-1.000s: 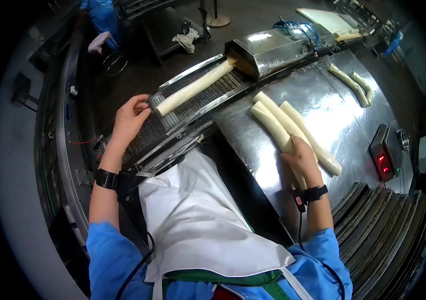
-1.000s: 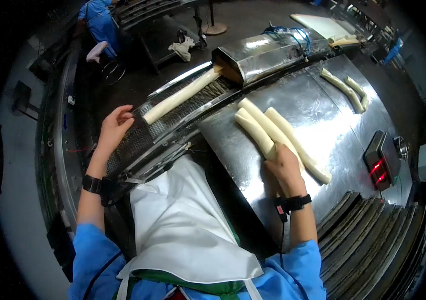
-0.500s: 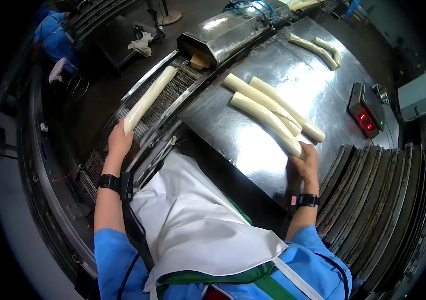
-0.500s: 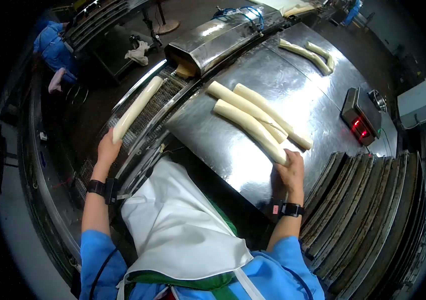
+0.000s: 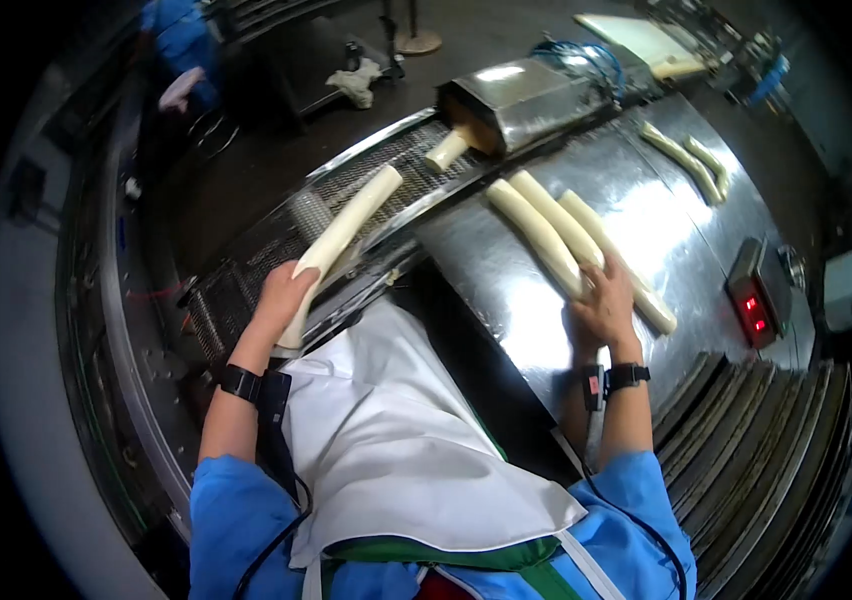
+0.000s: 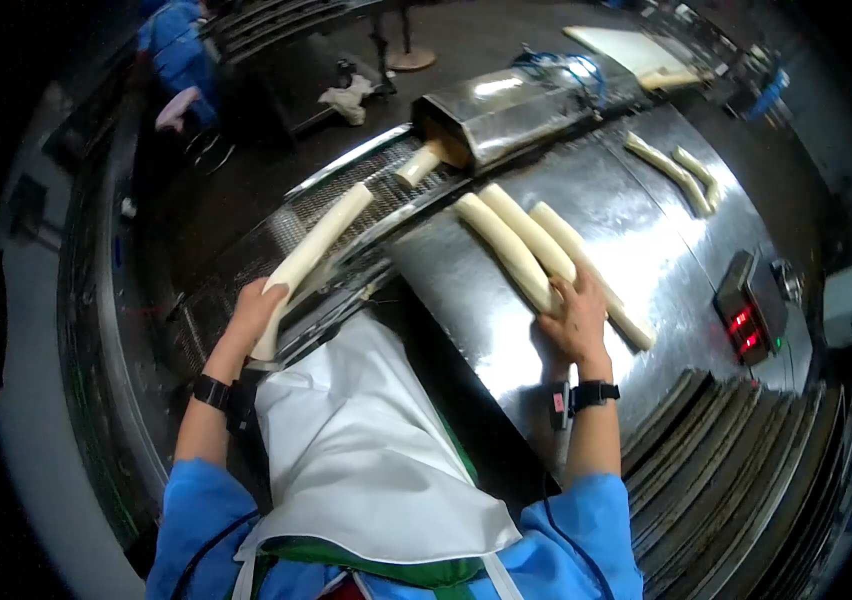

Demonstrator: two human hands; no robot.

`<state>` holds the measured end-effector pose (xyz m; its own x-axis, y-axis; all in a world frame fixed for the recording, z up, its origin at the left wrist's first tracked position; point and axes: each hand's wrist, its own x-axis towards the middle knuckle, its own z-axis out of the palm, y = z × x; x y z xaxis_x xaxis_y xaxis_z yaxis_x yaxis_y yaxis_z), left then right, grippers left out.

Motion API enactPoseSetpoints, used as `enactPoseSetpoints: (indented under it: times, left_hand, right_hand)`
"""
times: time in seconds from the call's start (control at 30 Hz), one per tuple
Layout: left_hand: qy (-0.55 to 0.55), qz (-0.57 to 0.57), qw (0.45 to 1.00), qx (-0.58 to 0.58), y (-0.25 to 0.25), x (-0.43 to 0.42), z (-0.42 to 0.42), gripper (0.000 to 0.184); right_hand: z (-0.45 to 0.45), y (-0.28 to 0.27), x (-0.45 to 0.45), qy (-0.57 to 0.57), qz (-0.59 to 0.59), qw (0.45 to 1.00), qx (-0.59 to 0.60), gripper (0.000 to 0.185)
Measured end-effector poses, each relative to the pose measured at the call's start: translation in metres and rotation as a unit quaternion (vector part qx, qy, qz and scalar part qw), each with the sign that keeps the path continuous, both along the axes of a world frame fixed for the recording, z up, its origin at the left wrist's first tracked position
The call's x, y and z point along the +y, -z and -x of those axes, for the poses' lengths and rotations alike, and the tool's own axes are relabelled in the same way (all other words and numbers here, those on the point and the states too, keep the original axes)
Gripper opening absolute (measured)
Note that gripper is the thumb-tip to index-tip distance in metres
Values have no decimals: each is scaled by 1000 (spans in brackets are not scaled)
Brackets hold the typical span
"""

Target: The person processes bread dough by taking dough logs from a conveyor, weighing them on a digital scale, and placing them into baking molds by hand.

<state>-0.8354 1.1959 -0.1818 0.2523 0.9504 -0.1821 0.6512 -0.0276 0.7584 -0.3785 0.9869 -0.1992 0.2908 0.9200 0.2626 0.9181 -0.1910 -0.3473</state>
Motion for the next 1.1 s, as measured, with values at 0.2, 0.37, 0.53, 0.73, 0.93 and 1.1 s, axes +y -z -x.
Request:
enactPoseSetpoints:
  times: [0.2, 0.37, 0.53, 0.73, 0.93, 1.1]
  left_hand:
    - [-212, 317, 708, -595, -64, -68, 62, 46]
    - [-286, 8, 749, -597, -156, -162, 153, 46]
    - [-570, -349, 688, -284, -211, -304, 214, 39]
    - [-814, -309, 449, 200, -134, -525, 288, 45]
    - [-817, 153, 448, 330, -35, -646, 299, 46]
    - [-677, 213, 591, 383, 6, -688, 339, 45]
  right_hand:
    - [-5, -17, 0, 0, 140, 980, 138, 59]
    - [20, -46, 37, -35, 238, 966, -95, 60]
    - [100, -43, 138, -267, 110, 957, 28, 55]
    - [169, 4, 266, -430, 109, 895, -44, 63]
    - [165, 59, 334, -447, 90, 875, -163, 49]
    - [227, 6, 269, -333, 107, 909, -226, 60]
